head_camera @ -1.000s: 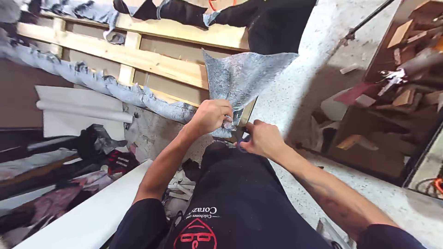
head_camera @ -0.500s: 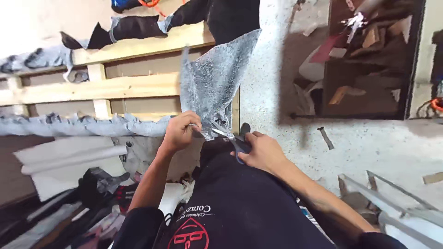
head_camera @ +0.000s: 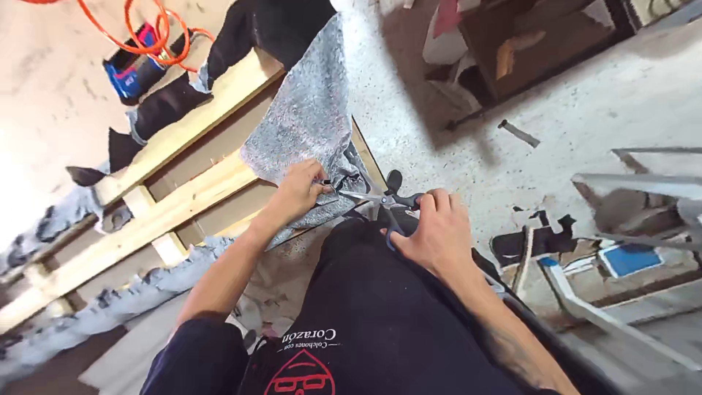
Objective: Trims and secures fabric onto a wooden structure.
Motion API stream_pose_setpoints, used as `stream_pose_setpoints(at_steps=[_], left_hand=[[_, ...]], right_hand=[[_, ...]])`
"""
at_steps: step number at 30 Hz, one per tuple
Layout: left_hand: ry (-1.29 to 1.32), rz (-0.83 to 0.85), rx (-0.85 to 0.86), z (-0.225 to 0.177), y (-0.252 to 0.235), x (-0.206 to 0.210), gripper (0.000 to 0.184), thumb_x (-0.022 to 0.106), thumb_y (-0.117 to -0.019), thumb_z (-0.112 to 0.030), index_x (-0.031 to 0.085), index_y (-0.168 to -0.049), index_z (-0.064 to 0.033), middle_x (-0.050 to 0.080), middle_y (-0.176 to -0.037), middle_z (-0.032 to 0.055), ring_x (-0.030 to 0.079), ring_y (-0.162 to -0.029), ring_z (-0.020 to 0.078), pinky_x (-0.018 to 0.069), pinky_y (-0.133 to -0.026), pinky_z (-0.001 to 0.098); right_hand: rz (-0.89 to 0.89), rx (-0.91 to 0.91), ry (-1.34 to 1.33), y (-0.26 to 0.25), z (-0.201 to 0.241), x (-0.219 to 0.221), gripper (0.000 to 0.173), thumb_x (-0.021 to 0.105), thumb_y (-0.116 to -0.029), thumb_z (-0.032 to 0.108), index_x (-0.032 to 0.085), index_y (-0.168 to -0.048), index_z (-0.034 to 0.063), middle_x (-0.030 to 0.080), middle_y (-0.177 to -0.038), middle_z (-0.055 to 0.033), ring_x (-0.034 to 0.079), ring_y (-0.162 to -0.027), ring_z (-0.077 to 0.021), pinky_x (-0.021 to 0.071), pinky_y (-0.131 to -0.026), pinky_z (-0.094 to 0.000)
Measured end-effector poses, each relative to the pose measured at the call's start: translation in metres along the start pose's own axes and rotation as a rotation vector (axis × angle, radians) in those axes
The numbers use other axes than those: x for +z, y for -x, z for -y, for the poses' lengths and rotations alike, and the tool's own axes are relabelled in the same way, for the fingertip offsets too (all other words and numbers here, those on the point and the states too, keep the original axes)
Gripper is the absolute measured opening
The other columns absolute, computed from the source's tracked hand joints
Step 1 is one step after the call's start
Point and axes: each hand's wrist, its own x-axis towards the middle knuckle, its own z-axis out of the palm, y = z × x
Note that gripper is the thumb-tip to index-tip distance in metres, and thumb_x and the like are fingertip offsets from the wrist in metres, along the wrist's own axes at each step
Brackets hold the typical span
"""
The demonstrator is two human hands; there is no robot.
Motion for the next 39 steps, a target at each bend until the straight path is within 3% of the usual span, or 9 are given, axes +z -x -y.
stream_pose_setpoints(at_steps=[5,9,12,16,23,26,32,35,39], left_hand=[[0.081,-0.232,0.097,-0.012,-0.006,-0.015,0.020,0.061,-0.1005,-0.022,0.064,-0.102,-0.0019,0.064,-0.105,0.0134,0.065,-0.099,0.0240,0.0566,-0.088,0.0431],[-0.343,-0.086,0.379,-0.037,-0.047,-0.047,0.044,0.065,-0.0994,-0.038,0.062,-0.135,-0.0121,0.058,-0.143,0.0107,0.053,-0.134,0.0306,0.0446,-0.111,0.0494],[-0.584,0.119,0.473,-0.042,-0.065,-0.043,0.019,0.070,-0.0955,-0.026,0.073,-0.105,-0.0091,0.069,-0.112,0.0099,0.060,-0.116,0.0335,0.0418,-0.101,0.0590],[-0.674,0.103,0.434,-0.054,-0.051,-0.046,0.010,0.061,-0.0951,-0.005,0.070,-0.099,-0.0072,0.069,-0.116,0.0081,0.055,-0.129,0.0310,0.0310,-0.111,0.0618],[-0.562,-0.197,0.257,-0.049,-0.037,-0.025,0.023,0.058,-0.1015,-0.023,0.068,-0.088,-0.0074,0.069,-0.091,0.0107,0.065,-0.101,0.0305,0.0370,-0.106,0.0553],[-0.539,-0.178,0.223,-0.045,-0.037,-0.022,0.021,0.054,-0.1041,-0.021,0.067,-0.094,-0.0074,0.070,-0.093,0.0103,0.065,-0.099,0.0295,0.0408,-0.104,0.0518],[-0.504,-0.142,0.364,-0.034,-0.037,-0.024,0.016,0.056,-0.1033,-0.017,0.067,-0.095,-0.0098,0.071,-0.098,0.0074,0.064,-0.108,0.0269,0.0395,-0.105,0.0499],[-0.425,-0.224,0.506,-0.017,-0.038,-0.024,0.016,0.056,-0.1042,-0.016,0.068,-0.096,-0.0101,0.074,-0.102,0.0058,0.064,-0.117,0.0225,0.0331,-0.114,0.0514],[-0.244,-0.237,0.637,0.000,-0.040,-0.014,0.017,0.056,-0.1047,-0.013,0.068,-0.098,-0.0019,0.072,-0.095,0.0132,0.072,-0.098,0.0258,0.0479,-0.109,0.0471]], right_hand=[[0.022,-0.014,-0.112,-0.008,-0.024,0.007,0.077,0.081,-0.0651,0.064,0.066,-0.110,0.0035,0.062,-0.117,-0.0238,0.058,-0.110,-0.0466,0.0482,-0.084,-0.0645],[0.074,-0.250,-0.175,-0.061,-0.066,0.003,0.073,0.081,-0.0622,0.066,0.068,-0.107,0.0093,0.063,-0.107,-0.0172,0.061,-0.100,-0.0413,0.0511,-0.078,-0.0614],[0.125,-0.439,-0.081,-0.106,-0.072,-0.010,0.078,0.077,-0.0594,0.074,0.068,-0.106,0.0122,0.062,-0.105,-0.0161,0.061,-0.098,-0.0394,0.0490,-0.077,-0.0592],[0.183,-0.577,0.042,-0.139,-0.052,-0.020,0.074,0.081,-0.0626,0.068,0.068,-0.112,0.0141,0.061,-0.106,-0.0168,0.060,-0.100,-0.0398,0.0477,-0.081,-0.0578],[0.306,-0.448,-0.074,-0.091,-0.055,-0.031,0.038,0.069,-0.0932,0.039,0.067,-0.106,0.0035,0.064,-0.090,-0.0238,0.067,-0.077,-0.0450,0.0521,-0.056,-0.0586],[0.330,-0.340,-0.109,-0.088,-0.046,-0.020,0.050,0.068,-0.0898,0.048,0.065,-0.110,0.0026,0.065,-0.100,-0.0261,0.068,-0.088,-0.0470,0.0529,-0.062,-0.0599],[0.468,-0.204,-0.378,-0.063,-0.063,-0.027,0.044,0.073,-0.0847,0.048,0.066,-0.092,0.0046,0.063,-0.078,-0.0147,0.065,-0.072,-0.0360,0.0514,-0.060,-0.0571],[0.652,-0.079,-0.638,-0.045,-0.078,-0.030,0.050,0.071,-0.0802,0.063,0.060,-0.082,0.0134,0.053,-0.066,0.0004,0.053,-0.061,-0.0146,0.0421,-0.053,-0.0386],[0.880,0.042,-1.254,-0.038,-0.064,-0.014,0.043,0.075,-0.0863,0.058,0.062,-0.076,0.0185,0.052,-0.060,0.0078,0.047,-0.050,-0.0006,0.0358,-0.044,-0.0178]])
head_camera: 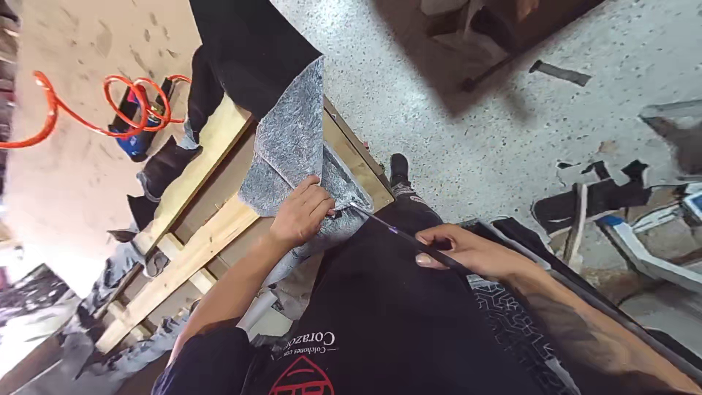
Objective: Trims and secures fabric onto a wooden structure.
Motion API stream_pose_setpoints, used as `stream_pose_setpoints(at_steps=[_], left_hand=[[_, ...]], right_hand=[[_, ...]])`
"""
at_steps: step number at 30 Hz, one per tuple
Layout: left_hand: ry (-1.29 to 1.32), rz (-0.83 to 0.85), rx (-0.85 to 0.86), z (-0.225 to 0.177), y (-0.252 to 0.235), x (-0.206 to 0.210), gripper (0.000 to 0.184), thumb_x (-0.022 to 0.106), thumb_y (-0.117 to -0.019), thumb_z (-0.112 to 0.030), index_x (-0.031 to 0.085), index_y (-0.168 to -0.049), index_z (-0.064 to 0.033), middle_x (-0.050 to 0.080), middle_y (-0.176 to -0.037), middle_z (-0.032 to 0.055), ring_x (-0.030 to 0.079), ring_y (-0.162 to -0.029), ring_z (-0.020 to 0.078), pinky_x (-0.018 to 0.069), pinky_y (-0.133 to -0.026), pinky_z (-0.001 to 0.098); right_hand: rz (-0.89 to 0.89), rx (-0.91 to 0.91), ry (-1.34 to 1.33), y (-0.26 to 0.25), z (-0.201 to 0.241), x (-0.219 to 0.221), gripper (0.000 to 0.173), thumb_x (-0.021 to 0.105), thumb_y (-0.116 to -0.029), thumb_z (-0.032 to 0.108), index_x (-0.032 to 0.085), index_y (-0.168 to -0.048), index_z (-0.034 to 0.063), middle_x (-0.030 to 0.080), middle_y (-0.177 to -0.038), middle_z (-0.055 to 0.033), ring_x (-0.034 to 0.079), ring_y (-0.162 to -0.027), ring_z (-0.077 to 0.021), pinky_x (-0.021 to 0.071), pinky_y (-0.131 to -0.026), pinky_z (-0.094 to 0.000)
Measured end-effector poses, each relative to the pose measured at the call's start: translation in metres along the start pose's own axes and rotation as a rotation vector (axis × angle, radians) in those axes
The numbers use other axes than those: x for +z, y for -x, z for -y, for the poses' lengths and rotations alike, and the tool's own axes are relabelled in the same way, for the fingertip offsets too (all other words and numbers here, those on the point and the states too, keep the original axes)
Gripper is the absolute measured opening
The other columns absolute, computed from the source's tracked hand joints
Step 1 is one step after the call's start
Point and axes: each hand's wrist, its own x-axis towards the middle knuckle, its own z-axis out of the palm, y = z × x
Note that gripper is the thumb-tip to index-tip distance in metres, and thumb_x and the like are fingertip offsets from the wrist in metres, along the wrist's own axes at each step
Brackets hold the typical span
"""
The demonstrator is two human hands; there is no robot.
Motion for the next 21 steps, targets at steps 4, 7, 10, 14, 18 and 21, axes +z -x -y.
stream_pose_setpoints(at_steps=[4,7,10,14,18,21], left_hand=[[-0.045,0.015,0.086,0.005,0.001,0.001,0.016,0.056,-0.1039,-0.011,0.068,-0.099,-0.0027,0.072,-0.096,0.0135,0.070,-0.094,0.0268,0.0542,-0.092,0.0402],[-0.084,0.071,0.086,0.005,0.000,-0.004,0.016,0.055,-0.1043,-0.012,0.067,-0.100,-0.0022,0.072,-0.097,0.0144,0.069,-0.091,0.0284,0.0555,-0.079,0.0390],[-0.100,0.149,0.032,0.001,-0.004,-0.009,0.016,0.056,-0.1044,-0.013,0.067,-0.101,-0.0024,0.071,-0.097,0.0142,0.069,-0.090,0.0291,0.0557,-0.076,0.0398],[-0.108,0.182,-0.097,-0.006,-0.015,-0.015,0.026,0.053,-0.1062,-0.022,0.068,-0.097,-0.0022,0.069,-0.090,0.0139,0.069,-0.087,0.0289,0.0574,-0.075,0.0397],[-0.115,0.140,-0.217,-0.019,-0.025,-0.010,0.037,0.053,-0.1070,-0.030,0.068,-0.087,-0.0033,0.066,-0.079,0.0122,0.067,-0.078,0.0266,0.0556,-0.069,0.0387],[-0.113,0.079,-0.417,-0.031,-0.031,-0.004,0.036,0.053,-0.1065,-0.027,0.071,-0.086,-0.0034,0.067,-0.077,0.0105,0.067,-0.074,0.0233,0.0562,-0.066,0.0371]], right_hand=[[0.053,0.035,-0.343,-0.014,-0.012,0.017,0.043,0.069,-0.0891,0.062,0.065,-0.078,0.0197,0.058,-0.067,0.0067,0.049,-0.051,-0.0001,0.0383,-0.044,-0.0158],[0.066,-0.003,-0.437,-0.016,-0.027,0.022,0.046,0.066,-0.0899,0.065,0.064,-0.080,0.0200,0.061,-0.073,0.0054,0.053,-0.053,-0.0011,0.0412,-0.045,-0.0164],[0.138,-0.031,-0.513,-0.022,-0.040,0.022,0.047,0.065,-0.0904,0.066,0.064,-0.082,0.0196,0.062,-0.075,0.0044,0.056,-0.057,-0.0030,0.0442,-0.048,-0.0174],[0.217,-0.028,-0.525,-0.017,-0.050,0.005,0.048,0.065,-0.0898,0.066,0.065,-0.082,0.0194,0.063,-0.075,0.0037,0.059,-0.058,-0.0042,0.0469,-0.049,-0.0183],[0.214,-0.073,-0.461,-0.055,-0.044,0.001,0.045,0.065,-0.0913,0.064,0.065,-0.085,0.0196,0.060,-0.075,0.0048,0.055,-0.057,-0.0033,0.0442,-0.048,-0.0182],[0.147,-0.021,-0.416,-0.079,-0.035,0.004,0.034,0.070,-0.0913,0.053,0.068,-0.091,0.0190,0.065,-0.077,0.0068,0.057,-0.059,-0.0018,0.0450,-0.050,-0.0175]])
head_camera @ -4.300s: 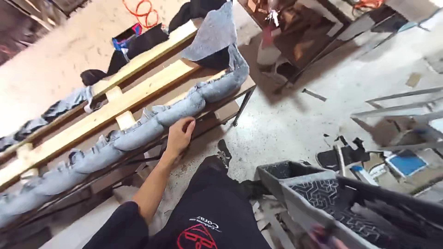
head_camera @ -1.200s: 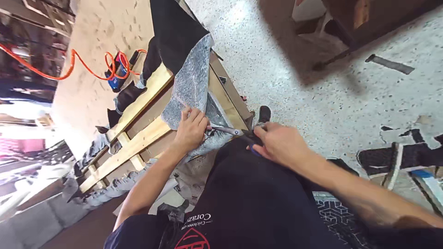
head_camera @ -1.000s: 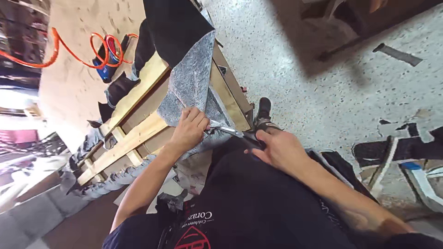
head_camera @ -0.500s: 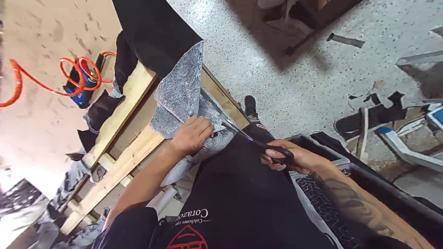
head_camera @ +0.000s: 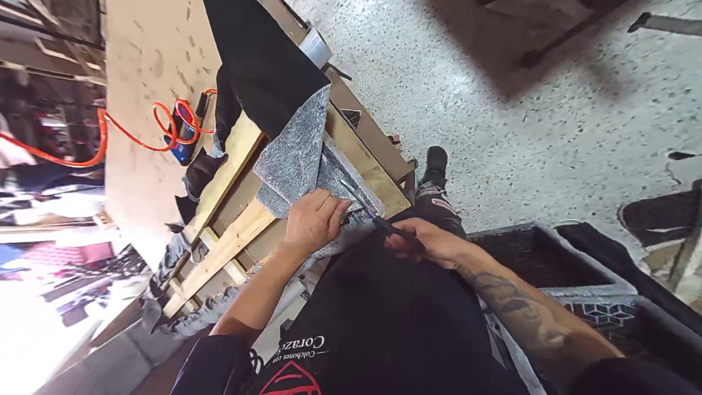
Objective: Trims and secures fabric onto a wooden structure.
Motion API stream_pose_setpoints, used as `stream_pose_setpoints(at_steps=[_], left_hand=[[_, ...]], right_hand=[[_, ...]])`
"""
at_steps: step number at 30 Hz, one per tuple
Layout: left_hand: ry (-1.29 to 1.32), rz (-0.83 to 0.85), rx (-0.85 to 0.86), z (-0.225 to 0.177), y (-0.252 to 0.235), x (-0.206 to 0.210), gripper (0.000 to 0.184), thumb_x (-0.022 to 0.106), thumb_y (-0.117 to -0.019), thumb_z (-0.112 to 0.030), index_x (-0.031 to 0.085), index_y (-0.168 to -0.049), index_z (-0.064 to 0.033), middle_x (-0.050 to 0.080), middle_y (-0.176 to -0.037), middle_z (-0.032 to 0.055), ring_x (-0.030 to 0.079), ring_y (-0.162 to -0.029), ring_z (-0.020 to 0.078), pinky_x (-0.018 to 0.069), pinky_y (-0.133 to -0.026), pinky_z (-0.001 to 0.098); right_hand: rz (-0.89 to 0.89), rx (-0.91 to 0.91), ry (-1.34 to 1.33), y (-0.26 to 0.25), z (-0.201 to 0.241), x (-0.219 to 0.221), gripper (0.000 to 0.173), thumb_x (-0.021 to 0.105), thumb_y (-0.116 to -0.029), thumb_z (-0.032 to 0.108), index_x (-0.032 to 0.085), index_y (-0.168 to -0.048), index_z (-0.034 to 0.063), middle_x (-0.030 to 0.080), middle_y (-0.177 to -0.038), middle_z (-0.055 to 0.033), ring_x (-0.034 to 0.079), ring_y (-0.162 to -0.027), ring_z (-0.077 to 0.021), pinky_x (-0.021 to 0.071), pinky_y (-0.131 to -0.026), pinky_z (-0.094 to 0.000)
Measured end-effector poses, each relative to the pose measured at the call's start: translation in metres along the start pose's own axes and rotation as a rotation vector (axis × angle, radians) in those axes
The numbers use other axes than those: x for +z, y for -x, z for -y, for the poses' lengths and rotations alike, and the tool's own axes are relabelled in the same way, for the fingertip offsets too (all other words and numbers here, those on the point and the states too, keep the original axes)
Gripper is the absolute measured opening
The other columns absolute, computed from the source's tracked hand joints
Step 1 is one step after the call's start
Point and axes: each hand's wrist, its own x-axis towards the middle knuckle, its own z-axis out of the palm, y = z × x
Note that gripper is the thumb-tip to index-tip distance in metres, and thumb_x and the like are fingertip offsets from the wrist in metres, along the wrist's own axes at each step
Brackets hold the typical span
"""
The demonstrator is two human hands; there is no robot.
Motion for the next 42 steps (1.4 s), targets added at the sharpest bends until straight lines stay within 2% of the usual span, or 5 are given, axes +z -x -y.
stream_pose_setpoints(at_steps=[4,8,14,23,42], left_hand=[[-0.066,-0.099,-0.600,-0.010,-0.020,-0.004,0.050,0.061,-0.1010,-0.036,0.056,-0.128,0.0054,0.065,-0.100,0.0182,0.065,-0.078,0.0242,0.0582,-0.070,0.0414],[-0.076,-0.146,-1.040,0.022,-0.049,-0.006,0.110,0.069,-0.0862,-0.066,0.015,-0.162,-0.0075,0.047,-0.149,0.0221,0.058,-0.128,0.0334,0.0495,-0.105,0.0554],[-0.192,-0.166,-1.194,0.039,-0.038,-0.021,0.051,0.063,-0.0956,-0.056,0.072,-0.115,-0.0103,0.075,-0.100,0.0139,0.071,-0.100,0.0336,0.0522,-0.091,0.0616],[1.162,-0.898,-1.259,0.015,-0.030,-0.038,0.037,0.045,-0.1100,-0.035,0.056,-0.129,-0.0060,0.072,-0.109,0.0112,0.073,-0.100,0.0220,0.0627,-0.087,0.0446],[1.754,-0.853,-1.081,0.004,-0.040,-0.061,0.030,0.054,-0.1065,-0.031,0.056,-0.128,-0.0099,0.073,-0.104,0.0085,0.073,-0.096,0.0187,0.0634,-0.086,0.0405]], right_hand=[[-0.006,0.045,-0.040,0.000,0.001,-0.004,0.028,0.074,-0.0891,0.045,0.069,-0.092,0.0171,0.067,-0.079,0.0066,0.059,-0.064,-0.0017,0.0494,-0.056,-0.0180],[0.126,0.018,-0.038,-0.011,0.015,-0.004,0.045,0.063,-0.0913,0.064,0.067,-0.091,0.0195,0.064,-0.081,0.0075,0.058,-0.066,-0.0016,0.0491,-0.057,-0.0179],[0.074,0.156,-0.169,-0.008,0.031,-0.004,0.023,0.065,-0.0986,0.036,0.065,-0.090,0.0150,0.060,-0.072,0.0047,0.054,-0.058,-0.0025,0.0445,-0.051,-0.0177],[0.217,0.304,-0.336,-0.008,0.062,-0.005,0.048,0.061,-0.0938,0.064,0.061,-0.089,0.0160,0.061,-0.080,0.0027,0.058,-0.067,-0.0058,0.0497,-0.060,-0.0212],[0.322,0.300,-0.451,-0.070,0.114,0.021,0.056,0.052,-0.0911,0.075,0.059,-0.096,0.0203,0.058,-0.089,0.0036,0.057,-0.078,-0.0082,0.0482,-0.068,-0.0232]])
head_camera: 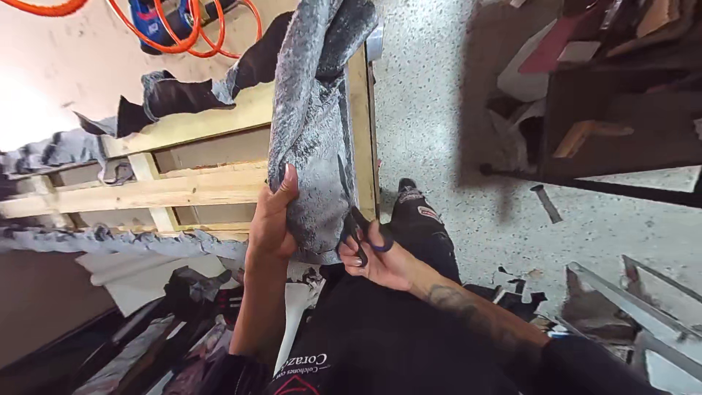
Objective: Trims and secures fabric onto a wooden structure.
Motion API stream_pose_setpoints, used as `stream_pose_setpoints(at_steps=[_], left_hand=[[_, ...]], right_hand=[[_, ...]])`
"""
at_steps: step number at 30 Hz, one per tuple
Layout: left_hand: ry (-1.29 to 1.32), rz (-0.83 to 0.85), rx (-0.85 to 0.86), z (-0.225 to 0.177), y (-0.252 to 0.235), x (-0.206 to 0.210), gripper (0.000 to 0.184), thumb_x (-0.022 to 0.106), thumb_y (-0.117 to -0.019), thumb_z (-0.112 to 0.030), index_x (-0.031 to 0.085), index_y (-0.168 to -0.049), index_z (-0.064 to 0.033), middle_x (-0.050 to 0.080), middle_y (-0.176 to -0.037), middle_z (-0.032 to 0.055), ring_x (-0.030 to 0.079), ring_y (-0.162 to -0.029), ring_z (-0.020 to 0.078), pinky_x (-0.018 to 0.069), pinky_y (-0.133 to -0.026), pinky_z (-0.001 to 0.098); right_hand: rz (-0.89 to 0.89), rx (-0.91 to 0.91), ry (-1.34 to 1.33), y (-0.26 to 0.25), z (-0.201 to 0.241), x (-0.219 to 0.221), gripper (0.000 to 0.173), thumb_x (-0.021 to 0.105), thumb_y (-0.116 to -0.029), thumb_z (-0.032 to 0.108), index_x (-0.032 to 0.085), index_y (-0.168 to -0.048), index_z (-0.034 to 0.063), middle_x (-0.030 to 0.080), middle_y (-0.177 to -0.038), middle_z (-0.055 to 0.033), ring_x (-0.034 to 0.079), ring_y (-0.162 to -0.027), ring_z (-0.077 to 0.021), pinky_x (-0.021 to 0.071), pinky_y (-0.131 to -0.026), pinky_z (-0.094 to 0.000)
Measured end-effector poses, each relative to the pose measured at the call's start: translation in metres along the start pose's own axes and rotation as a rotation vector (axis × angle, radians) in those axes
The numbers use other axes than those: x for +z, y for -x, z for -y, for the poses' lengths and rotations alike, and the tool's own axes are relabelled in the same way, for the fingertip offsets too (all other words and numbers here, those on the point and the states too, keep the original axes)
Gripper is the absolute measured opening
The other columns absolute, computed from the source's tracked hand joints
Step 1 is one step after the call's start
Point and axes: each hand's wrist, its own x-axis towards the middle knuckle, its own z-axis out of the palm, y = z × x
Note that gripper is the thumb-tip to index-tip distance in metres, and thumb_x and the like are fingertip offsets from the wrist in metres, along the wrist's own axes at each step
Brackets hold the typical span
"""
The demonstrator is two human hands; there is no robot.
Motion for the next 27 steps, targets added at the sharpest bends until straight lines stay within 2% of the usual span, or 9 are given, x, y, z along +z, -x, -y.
stream_pose_setpoints(at_steps=[3,7,11,15,18,20,22,25,27], left_hand=[[-0.039,-0.070,0.036,-0.005,-0.003,0.003,0.028,0.062,-0.1004,-0.014,0.053,-0.126,-0.0058,0.073,-0.101,0.0110,0.074,-0.091,0.0218,0.0642,-0.083,0.0434],[-0.061,-0.208,0.141,-0.003,0.000,0.021,0.021,0.060,-0.1006,-0.010,0.057,-0.121,-0.0047,0.074,-0.102,0.0109,0.074,-0.094,0.0221,0.0633,-0.086,0.0456],[-0.041,-0.268,0.341,0.004,0.003,0.051,0.023,0.062,-0.1013,-0.013,0.060,-0.123,-0.0057,0.074,-0.108,0.0102,0.073,-0.100,0.0213,0.0615,-0.092,0.0432],[-0.073,-0.328,0.486,0.007,0.004,0.062,0.023,0.059,-0.1039,-0.017,0.060,-0.123,-0.0063,0.074,-0.111,0.0115,0.073,-0.103,0.0233,0.0606,-0.094,0.0450],[-0.120,-0.429,0.544,0.003,0.008,0.069,0.024,0.060,-0.1041,-0.022,0.061,-0.122,-0.0067,0.074,-0.110,0.0108,0.073,-0.102,0.0227,0.0607,-0.093,0.0439],[-0.153,-0.487,0.559,-0.003,0.010,0.067,0.025,0.060,-0.1039,-0.024,0.061,-0.121,-0.0069,0.074,-0.109,0.0105,0.073,-0.101,0.0221,0.0611,-0.093,0.0433],[-0.180,-0.527,0.561,-0.005,0.012,0.065,0.025,0.061,-0.1036,-0.025,0.061,-0.121,-0.0062,0.074,-0.108,0.0107,0.074,-0.101,0.0221,0.0614,-0.092,0.0436],[-0.170,-0.649,0.517,-0.006,0.012,0.057,0.025,0.054,-0.1069,-0.025,0.059,-0.122,-0.0051,0.074,-0.108,0.0109,0.074,-0.100,0.0224,0.0614,-0.091,0.0448],[-0.234,-0.860,0.372,-0.003,0.004,0.030,0.027,0.048,-0.1093,-0.022,0.056,-0.126,-0.0023,0.074,-0.105,0.0114,0.074,-0.097,0.0218,0.0626,-0.088,0.0451]], right_hand=[[0.027,-0.003,-0.040,-0.002,0.008,-0.004,0.049,0.056,-0.0932,0.069,0.059,-0.095,0.0208,0.057,-0.087,0.0048,0.055,-0.075,-0.0062,0.0463,-0.064,-0.0210],[0.132,0.154,-0.067,-0.018,0.045,-0.011,0.068,0.054,-0.0796,0.087,0.060,-0.105,0.0243,0.062,-0.102,0.0034,0.061,-0.093,-0.0114,0.0535,-0.076,-0.0281],[0.135,0.253,-0.141,-0.012,0.078,-0.025,0.047,0.064,-0.0887,0.068,0.059,-0.093,0.0213,0.060,-0.089,0.0053,0.056,-0.075,-0.0048,0.0466,-0.063,-0.0194],[0.214,0.332,-0.115,-0.028,0.119,-0.031,0.063,0.059,-0.0829,0.080,0.060,-0.106,0.0218,0.062,-0.104,0.0028,0.061,-0.090,-0.0097,0.0519,-0.071,-0.0250],[0.184,0.286,-0.145,-0.042,0.120,-0.024,0.047,0.063,-0.0917,0.065,0.058,-0.097,0.0186,0.060,-0.088,0.0046,0.056,-0.072,-0.0051,0.0472,-0.061,-0.0204],[0.231,0.296,-0.189,-0.042,0.131,-0.021,0.048,0.061,-0.0916,0.066,0.058,-0.098,0.0190,0.059,-0.089,0.0044,0.055,-0.074,-0.0061,0.0464,-0.062,-0.0214],[0.302,0.320,-0.191,-0.047,0.149,-0.019,0.057,0.055,-0.0887,0.076,0.057,-0.104,0.0211,0.059,-0.098,0.0036,0.058,-0.083,-0.0080,0.0484,-0.066,-0.0225],[0.221,0.338,-0.170,-0.052,0.156,-0.016,0.044,0.050,-0.1009,0.061,0.055,-0.096,0.0170,0.056,-0.083,0.0033,0.053,-0.069,-0.0058,0.0435,-0.057,-0.0199],[0.215,0.403,-0.128,-0.050,0.163,-0.021,0.045,0.052,-0.1003,0.061,0.055,-0.094,0.0160,0.058,-0.083,0.0015,0.056,-0.067,-0.0072,0.0462,-0.056,-0.0206]])
